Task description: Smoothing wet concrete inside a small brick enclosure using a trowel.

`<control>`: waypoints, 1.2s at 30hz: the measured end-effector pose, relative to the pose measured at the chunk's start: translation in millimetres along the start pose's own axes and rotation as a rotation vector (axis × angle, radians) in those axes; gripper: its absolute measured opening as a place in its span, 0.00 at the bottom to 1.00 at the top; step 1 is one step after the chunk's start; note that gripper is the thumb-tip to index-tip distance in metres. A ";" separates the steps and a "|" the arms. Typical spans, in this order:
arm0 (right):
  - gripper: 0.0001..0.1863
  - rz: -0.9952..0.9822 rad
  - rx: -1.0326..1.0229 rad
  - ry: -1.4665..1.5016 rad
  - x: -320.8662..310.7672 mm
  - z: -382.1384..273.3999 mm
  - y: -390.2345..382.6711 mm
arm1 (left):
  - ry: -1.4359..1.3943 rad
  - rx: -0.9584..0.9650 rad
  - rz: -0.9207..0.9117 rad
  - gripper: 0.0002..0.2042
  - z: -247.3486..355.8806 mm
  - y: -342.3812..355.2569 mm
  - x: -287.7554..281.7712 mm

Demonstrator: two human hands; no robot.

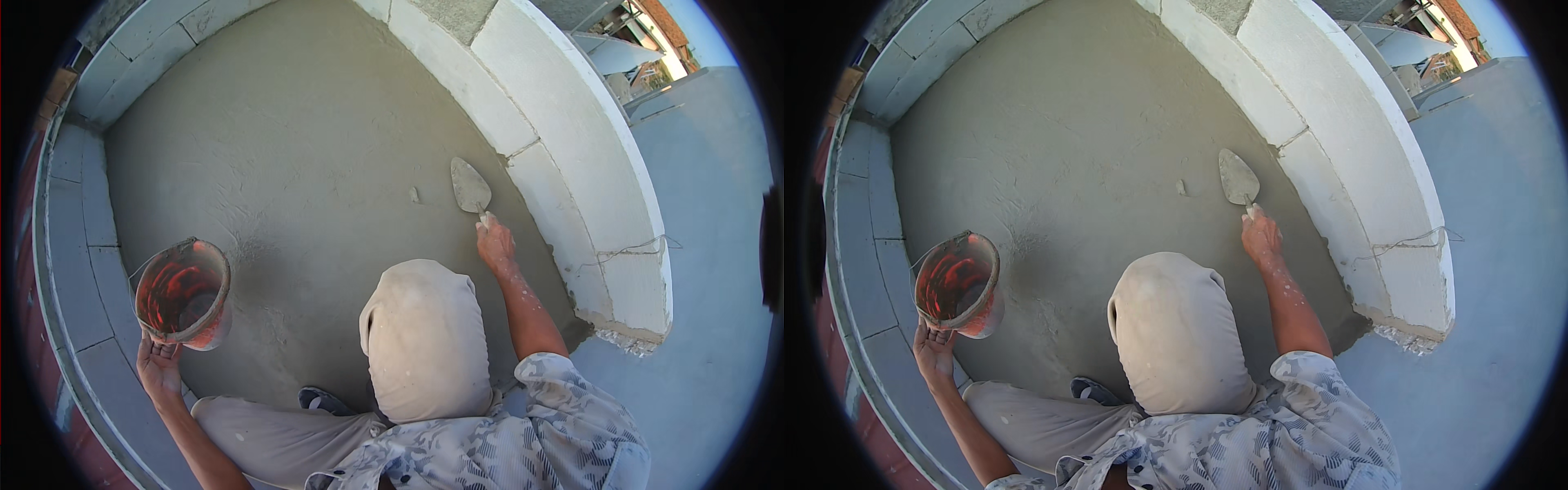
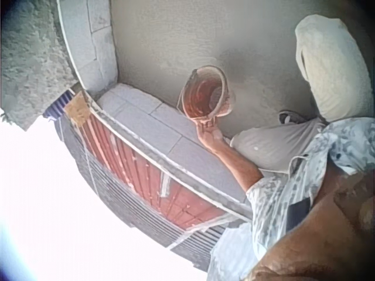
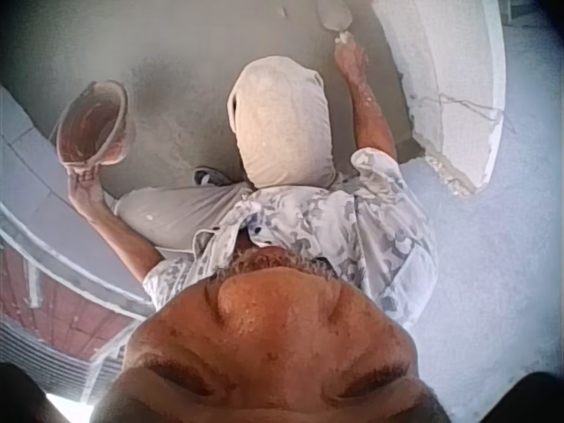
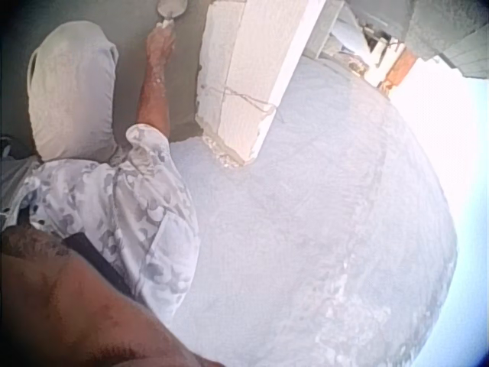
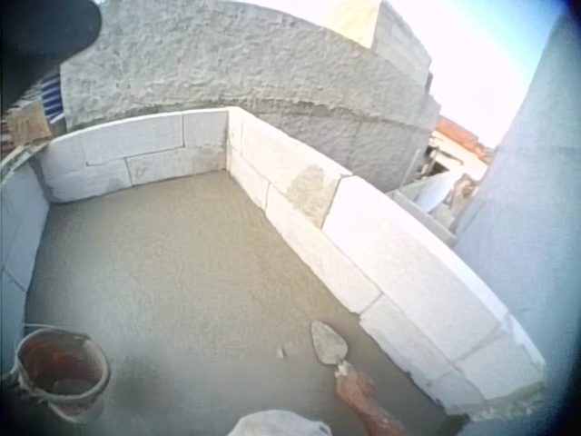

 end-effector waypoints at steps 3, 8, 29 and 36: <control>0.24 -0.068 -0.171 0.052 24.1 -13.9 -24.3 | 0.026 -0.025 -0.017 0.15 3.7 5.0 -16.2; 0.25 0.008 0.023 0.071 22.3 33.5 -22.3 | 0.009 0.005 -0.034 0.12 -3.1 10.2 -19.4; 0.19 0.093 0.075 0.104 26.5 87.7 -41.4 | -0.063 0.001 0.061 0.14 1.8 1.2 -17.1; 0.21 -0.137 -0.166 0.265 97.5 -1.7 -20.5 | -0.038 -0.005 0.062 0.13 1.2 21.9 -24.1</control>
Point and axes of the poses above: each hand's wrist, its own y-axis towards the middle knuckle, its own x-axis out of the palm, z = x × y, the point moved 10 cm from there along y, towards the middle knuckle, and after that the axes turned 11 degrees about -z, right-handed, at the moved point
